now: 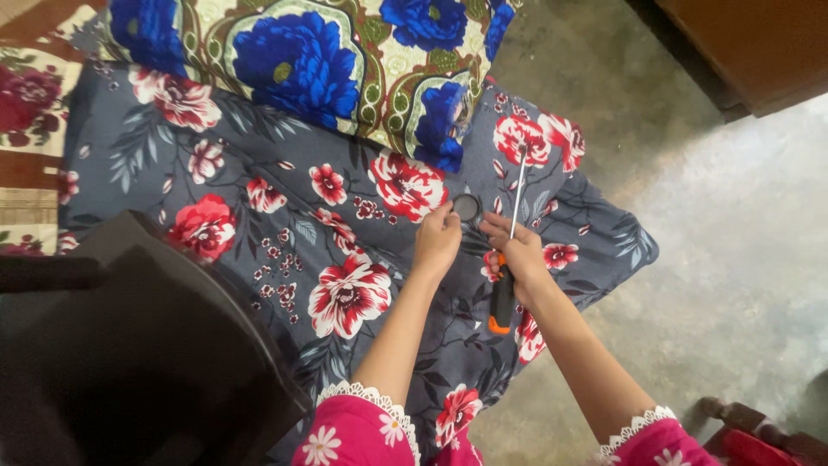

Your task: The person pries round plastic caps out of the holes in the underside of a plastic table top using a screwdriver, collecting the caps on the bed. The person then flips the table over and works the legs to reattach them to the top.

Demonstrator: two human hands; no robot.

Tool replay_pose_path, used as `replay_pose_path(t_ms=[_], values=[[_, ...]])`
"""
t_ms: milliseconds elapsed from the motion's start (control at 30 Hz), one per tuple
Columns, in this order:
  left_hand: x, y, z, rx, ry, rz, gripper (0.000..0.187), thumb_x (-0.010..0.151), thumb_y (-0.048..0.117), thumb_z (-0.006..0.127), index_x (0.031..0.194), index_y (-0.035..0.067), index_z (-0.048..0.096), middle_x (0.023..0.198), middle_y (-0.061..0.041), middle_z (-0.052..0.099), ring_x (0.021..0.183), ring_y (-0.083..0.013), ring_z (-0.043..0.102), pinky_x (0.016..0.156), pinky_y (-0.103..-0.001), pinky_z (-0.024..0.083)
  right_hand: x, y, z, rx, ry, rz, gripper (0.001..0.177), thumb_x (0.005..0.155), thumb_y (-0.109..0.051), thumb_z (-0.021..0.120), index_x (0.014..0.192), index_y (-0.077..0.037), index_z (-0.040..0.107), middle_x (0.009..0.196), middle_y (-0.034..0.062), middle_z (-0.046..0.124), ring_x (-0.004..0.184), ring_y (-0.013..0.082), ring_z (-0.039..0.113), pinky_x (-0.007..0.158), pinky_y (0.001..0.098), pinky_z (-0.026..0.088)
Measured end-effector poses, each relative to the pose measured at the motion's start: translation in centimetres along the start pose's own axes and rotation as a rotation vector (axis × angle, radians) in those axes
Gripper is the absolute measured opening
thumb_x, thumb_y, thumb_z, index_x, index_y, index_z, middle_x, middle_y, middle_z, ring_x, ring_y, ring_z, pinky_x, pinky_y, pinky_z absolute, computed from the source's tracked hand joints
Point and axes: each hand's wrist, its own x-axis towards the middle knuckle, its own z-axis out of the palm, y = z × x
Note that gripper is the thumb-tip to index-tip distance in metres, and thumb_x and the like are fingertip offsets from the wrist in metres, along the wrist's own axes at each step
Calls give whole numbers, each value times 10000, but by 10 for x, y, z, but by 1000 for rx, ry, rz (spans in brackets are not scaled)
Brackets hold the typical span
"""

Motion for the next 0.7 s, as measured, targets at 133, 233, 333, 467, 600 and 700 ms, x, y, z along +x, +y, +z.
replay_pose_path(t_ms=[133,233,333,467,600,700], values=[[-18,21,-15,18,-4,29,426,942,249,567,1298,37,669,1253,-246,681,1169,-373,663,1007,-427,500,-25,-17,2,-81,46,7,416,917,-34,596,1331,0,619,1040,110,736,494,96,500,441,258,435],[-33,44,-30,20,16,68,416,938,239,578,1287,34,673,1241,-248,681,1159,-380,663,999,-433,502,-46,-32,3,-104,50,18,392,899,-48,616,1289,-4,623,993,80,753,498,88,515,439,252,438],[-50,70,-48,28,8,63,411,936,237,575,1289,52,673,1227,-241,689,1136,-379,677,980,-434,517,-70,-46,5,-131,19,-20,369,912,-66,627,1274,8,623,959,94,753,512,98,535,446,252,437],[-78,105,-74,4,-11,82,404,925,230,581,1285,71,673,1221,-224,697,1107,-370,691,952,-430,531,-103,-65,13,-233,13,-25,346,948,-138,605,1271,-16,619,954,82,764,568,91,559,480,242,439],[-107,136,-100,-47,-12,112,407,932,229,586,1295,68,674,1217,-218,707,1097,-352,706,940,-413,543,-137,-86,26,-318,-20,-20,345,979,-230,579,1278,-64,630,945,56,759,631,77,574,533,237,456],[-127,156,-123,-130,-29,122,406,929,215,588,1293,58,671,1230,-203,716,1119,-326,714,948,-394,548,-159,-100,40,-432,-72,-84,374,1014,-313,566,1264,-50,658,922,44,731,666,69,578,553,241,451]])
